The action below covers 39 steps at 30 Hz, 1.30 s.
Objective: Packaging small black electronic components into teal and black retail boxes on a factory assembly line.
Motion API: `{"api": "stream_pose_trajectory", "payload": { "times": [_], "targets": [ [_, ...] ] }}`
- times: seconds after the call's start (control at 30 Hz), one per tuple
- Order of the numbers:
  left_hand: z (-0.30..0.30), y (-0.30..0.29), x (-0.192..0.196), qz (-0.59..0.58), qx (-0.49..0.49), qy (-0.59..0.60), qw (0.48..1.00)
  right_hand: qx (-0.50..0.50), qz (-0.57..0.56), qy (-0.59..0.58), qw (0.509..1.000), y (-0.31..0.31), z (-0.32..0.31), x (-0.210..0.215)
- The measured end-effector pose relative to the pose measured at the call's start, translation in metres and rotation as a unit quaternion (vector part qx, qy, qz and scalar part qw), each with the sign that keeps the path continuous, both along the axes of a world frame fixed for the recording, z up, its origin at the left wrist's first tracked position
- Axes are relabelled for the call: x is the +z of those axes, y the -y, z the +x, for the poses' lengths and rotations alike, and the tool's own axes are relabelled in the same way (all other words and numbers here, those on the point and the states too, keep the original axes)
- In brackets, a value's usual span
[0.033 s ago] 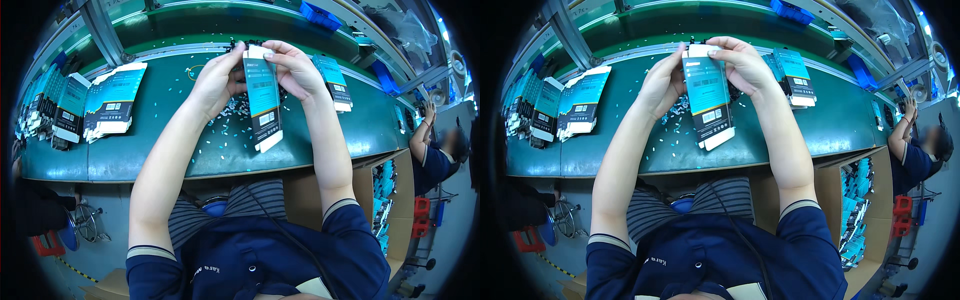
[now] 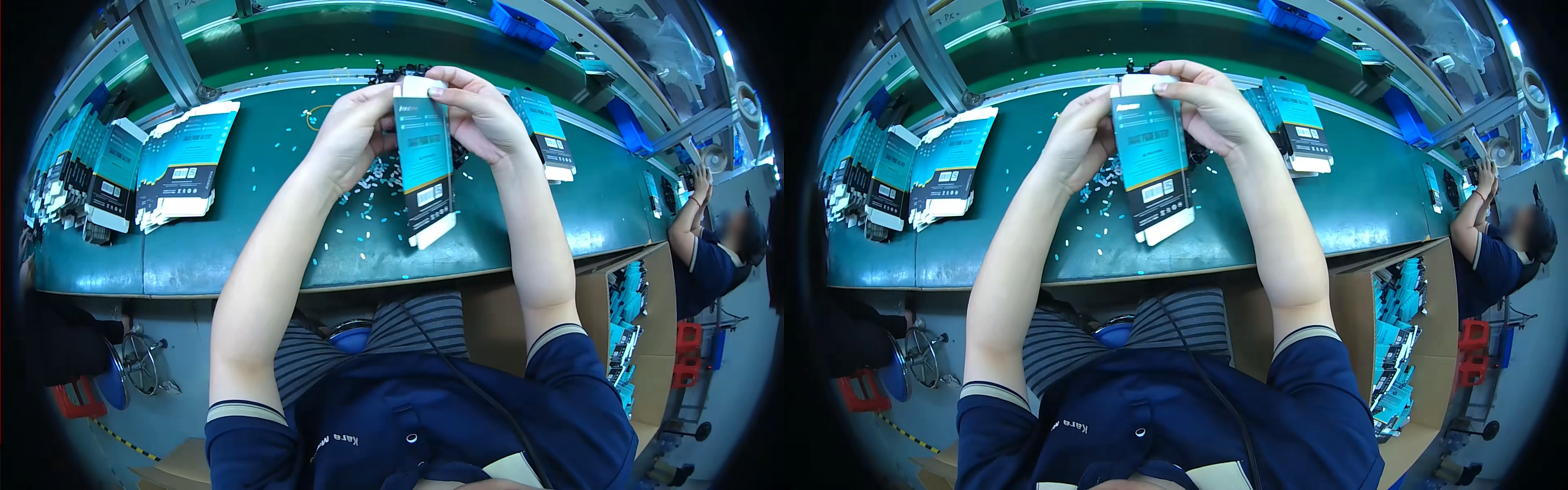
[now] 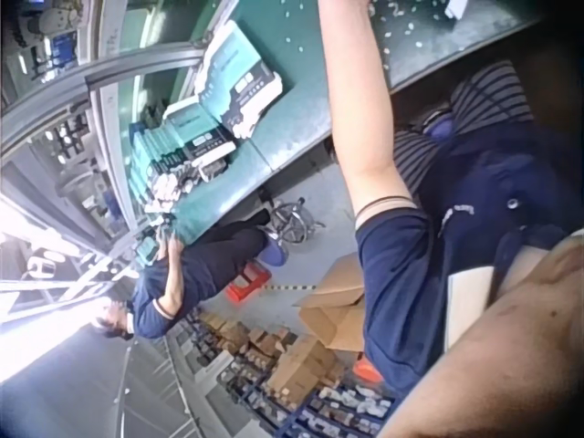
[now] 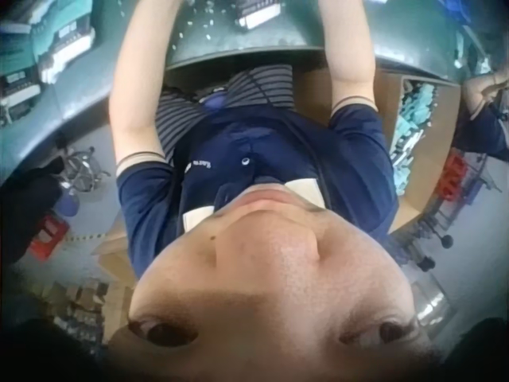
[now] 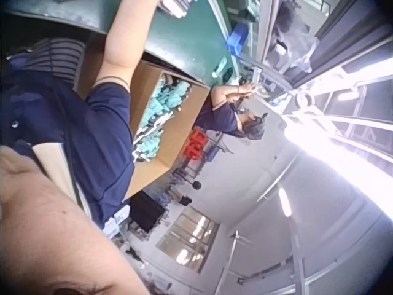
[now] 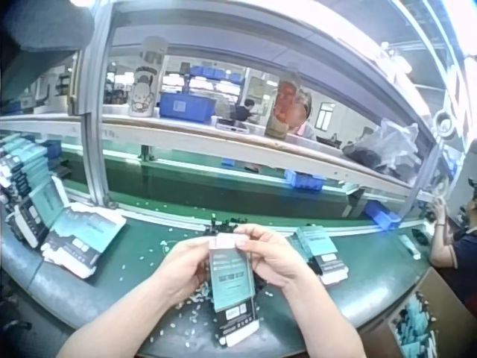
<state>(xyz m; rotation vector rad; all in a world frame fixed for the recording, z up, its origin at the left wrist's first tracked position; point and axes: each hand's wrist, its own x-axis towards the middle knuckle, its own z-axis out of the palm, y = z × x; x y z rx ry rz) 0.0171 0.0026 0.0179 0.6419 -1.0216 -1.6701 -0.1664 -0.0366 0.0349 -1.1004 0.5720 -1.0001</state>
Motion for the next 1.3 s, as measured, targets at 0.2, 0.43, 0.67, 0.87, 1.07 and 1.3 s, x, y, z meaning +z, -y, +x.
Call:
{"api": "stream_pose_trajectory", "payload": {
  "times": [0.2,0.43,0.67,0.87,1.07,1.3],
  "targets": [
    [-0.005,0.006,-0.005,-0.018,0.074,0.084,0.994,0.044,0.000,-0.019,0.999,-0.002,0.005,-0.006],
    [0.003,0.011,-0.011,-0.138,0.056,0.220,0.964,0.029,-0.025,-0.070,0.997,-0.005,0.012,-0.011],
    [-0.002,0.012,-0.018,-0.171,0.111,0.303,0.931,-0.008,-0.043,-0.137,0.990,-0.011,0.017,-0.007],
    [0.006,0.020,-0.016,-0.155,0.099,0.379,0.907,-0.031,-0.098,-0.122,0.987,-0.007,0.014,-0.008],
    [0.000,0.006,-0.004,-0.084,0.044,0.175,0.980,-0.055,-0.078,-0.005,0.995,-0.011,0.016,0.001],
    [-0.008,-0.008,0.002,-0.027,-0.082,0.139,0.987,-0.060,-0.068,0.075,0.993,0.000,0.011,-0.006]
  ]
}}
